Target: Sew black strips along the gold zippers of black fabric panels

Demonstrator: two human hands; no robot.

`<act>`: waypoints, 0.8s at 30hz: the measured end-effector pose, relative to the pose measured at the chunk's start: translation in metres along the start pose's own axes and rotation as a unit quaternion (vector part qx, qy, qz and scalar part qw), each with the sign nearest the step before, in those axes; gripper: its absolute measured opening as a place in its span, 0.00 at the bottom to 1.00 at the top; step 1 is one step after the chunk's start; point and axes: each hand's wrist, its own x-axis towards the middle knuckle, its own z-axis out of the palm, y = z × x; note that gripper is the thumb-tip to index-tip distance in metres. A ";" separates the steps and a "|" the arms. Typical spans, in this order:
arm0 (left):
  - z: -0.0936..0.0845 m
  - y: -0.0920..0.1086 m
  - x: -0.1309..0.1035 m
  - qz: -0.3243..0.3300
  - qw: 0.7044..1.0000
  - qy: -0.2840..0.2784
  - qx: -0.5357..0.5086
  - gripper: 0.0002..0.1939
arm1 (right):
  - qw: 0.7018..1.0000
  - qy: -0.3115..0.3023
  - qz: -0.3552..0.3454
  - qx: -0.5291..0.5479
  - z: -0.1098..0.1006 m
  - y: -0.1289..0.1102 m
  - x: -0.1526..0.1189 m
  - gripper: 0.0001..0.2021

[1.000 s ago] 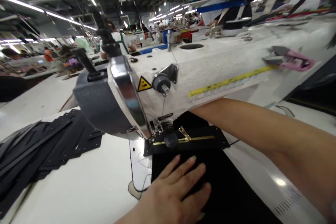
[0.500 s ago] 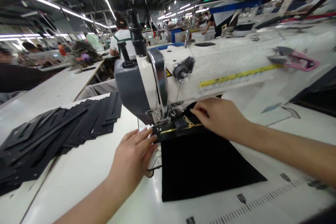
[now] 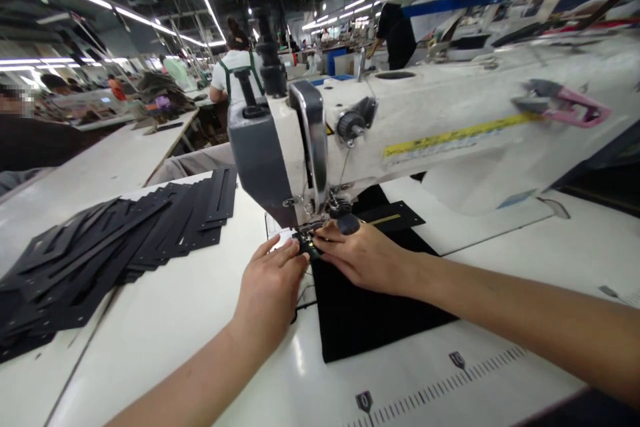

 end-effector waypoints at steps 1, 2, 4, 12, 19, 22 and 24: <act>0.000 0.000 0.000 0.005 1.000 0.000 -0.002 0.11 | 1.000 -0.003 0.000 -0.002 0.000 0.000 0.000 0.10; 0.001 0.000 0.000 0.008 1.000 0.000 -0.002 0.11 | 1.000 -0.005 -0.001 -0.003 0.000 0.000 0.000 0.11; 0.001 -0.001 0.000 0.010 1.000 0.000 0.000 0.11 | 1.000 -0.004 -0.003 -0.004 0.000 -0.001 0.000 0.11; 0.001 -0.003 0.000 0.031 0.999 -0.004 0.021 0.11 | 1.000 0.014 -0.012 0.002 0.000 0.001 0.002 0.10; 0.007 -0.014 0.005 0.035 0.999 0.018 0.033 0.11 | 0.999 0.021 -0.022 -0.018 -0.001 0.006 0.011 0.08; 0.009 -0.016 0.006 0.028 0.999 0.027 0.034 0.12 | 1.000 0.010 -0.014 -0.025 -0.001 0.006 0.013 0.08; 0.009 -0.015 0.006 0.021 0.999 0.031 0.034 0.12 | 1.000 0.006 -0.012 -0.019 -0.001 0.006 0.013 0.08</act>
